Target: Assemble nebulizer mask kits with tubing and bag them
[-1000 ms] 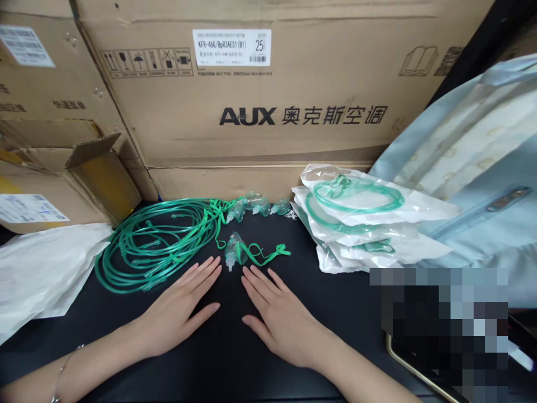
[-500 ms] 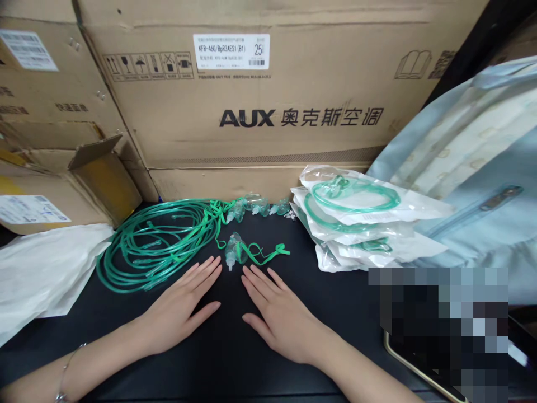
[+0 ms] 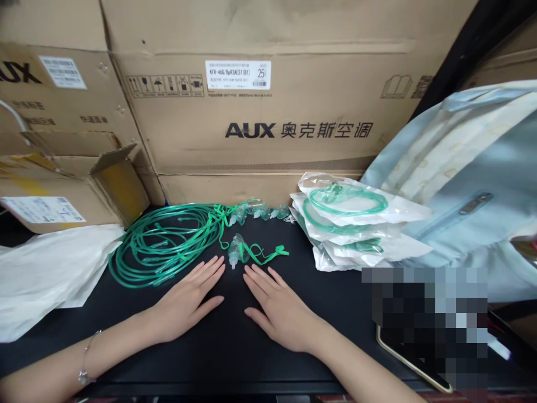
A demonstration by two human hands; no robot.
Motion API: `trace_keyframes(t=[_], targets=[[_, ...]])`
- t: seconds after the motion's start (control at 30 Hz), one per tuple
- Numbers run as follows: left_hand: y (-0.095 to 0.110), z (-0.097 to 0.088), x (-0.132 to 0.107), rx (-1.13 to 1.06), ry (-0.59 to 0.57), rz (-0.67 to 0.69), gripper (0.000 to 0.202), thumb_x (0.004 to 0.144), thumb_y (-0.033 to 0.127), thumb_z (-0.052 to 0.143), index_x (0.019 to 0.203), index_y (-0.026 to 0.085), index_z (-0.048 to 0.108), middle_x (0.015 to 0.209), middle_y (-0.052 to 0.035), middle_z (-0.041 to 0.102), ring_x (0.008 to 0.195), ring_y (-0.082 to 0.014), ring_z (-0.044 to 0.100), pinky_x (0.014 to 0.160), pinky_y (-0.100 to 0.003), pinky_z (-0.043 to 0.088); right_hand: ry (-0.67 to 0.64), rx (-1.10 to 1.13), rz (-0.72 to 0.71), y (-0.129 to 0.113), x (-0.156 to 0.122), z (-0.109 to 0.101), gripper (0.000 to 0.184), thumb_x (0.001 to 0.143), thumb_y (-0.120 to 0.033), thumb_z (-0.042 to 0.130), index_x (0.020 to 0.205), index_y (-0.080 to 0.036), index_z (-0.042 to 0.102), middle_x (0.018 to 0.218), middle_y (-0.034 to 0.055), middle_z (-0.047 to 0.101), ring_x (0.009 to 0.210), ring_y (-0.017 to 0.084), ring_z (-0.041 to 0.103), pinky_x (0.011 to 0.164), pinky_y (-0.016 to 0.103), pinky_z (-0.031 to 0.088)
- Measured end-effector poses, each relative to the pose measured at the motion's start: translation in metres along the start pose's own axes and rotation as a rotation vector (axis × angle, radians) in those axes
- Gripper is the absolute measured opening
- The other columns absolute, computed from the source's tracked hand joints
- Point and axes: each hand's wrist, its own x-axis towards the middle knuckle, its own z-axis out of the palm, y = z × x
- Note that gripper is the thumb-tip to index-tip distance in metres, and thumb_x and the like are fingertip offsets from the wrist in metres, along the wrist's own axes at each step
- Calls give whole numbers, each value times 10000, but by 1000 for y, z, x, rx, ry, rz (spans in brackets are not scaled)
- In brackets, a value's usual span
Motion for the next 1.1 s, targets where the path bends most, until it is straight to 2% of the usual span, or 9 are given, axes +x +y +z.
trace_keyframes(t=[0.13,0.23,0.37,0.4,0.5,0.6,0.7,0.87,1.1], targets=[[-3,-8,3,-74,-6,12,485,883,362,395,1300,116,409,1405,-140,347,1315,-238,278,1049,-434,310,55,-92,-31,-4,7,-12,490,887,-384,399,1311,-138,415,1358,127,429,1259,241,374,1013,419,328],[-16,-31,15,-153,13,39,301,867,271,421,1104,187,587,1276,-82,531,1189,-191,477,986,-343,399,85,-188,-89,-3,22,-27,304,871,-353,443,970,-148,644,958,104,647,897,200,596,766,314,448],[-57,-66,36,64,247,-210,278,876,259,362,995,196,606,1139,-57,583,1069,-151,542,931,-261,423,272,-245,-187,7,43,-37,405,909,-289,358,590,-164,575,574,12,543,545,110,513,528,237,335],[-70,-70,40,210,257,-366,293,874,262,349,1014,200,599,1161,-60,567,1091,-165,526,950,-275,406,355,-240,-191,10,45,-36,416,912,-269,345,564,-164,549,548,7,516,523,107,486,515,241,313],[-107,-71,40,330,297,-617,353,832,193,336,1038,52,586,1189,-251,503,1108,-356,491,882,-485,412,527,-144,-169,20,45,-29,427,911,-227,329,508,-174,460,498,-6,432,478,98,402,495,242,285],[-133,-63,31,346,237,-766,297,767,153,383,870,27,631,940,-292,598,915,-398,589,696,-458,477,559,-17,-150,24,41,-22,429,908,-208,331,484,-183,386,484,-21,360,457,93,335,470,240,267],[-144,-59,23,328,187,-839,238,723,133,405,779,89,633,813,-242,640,779,-362,633,619,-410,481,529,62,-140,24,39,-18,427,908,-218,340,482,-186,357,494,-28,327,460,91,312,464,237,268],[-148,-61,24,271,217,-883,228,691,128,403,790,108,607,867,-229,639,818,-351,629,655,-405,478,450,124,-144,25,42,-14,404,908,-220,349,507,-182,346,515,-33,309,477,84,324,484,229,271],[-147,-75,30,17,506,-909,225,773,173,346,823,82,545,871,-220,612,943,-343,583,799,-424,451,449,153,-84,27,44,-12,399,911,-250,354,518,-183,332,527,-35,308,486,88,333,495,234,273]])
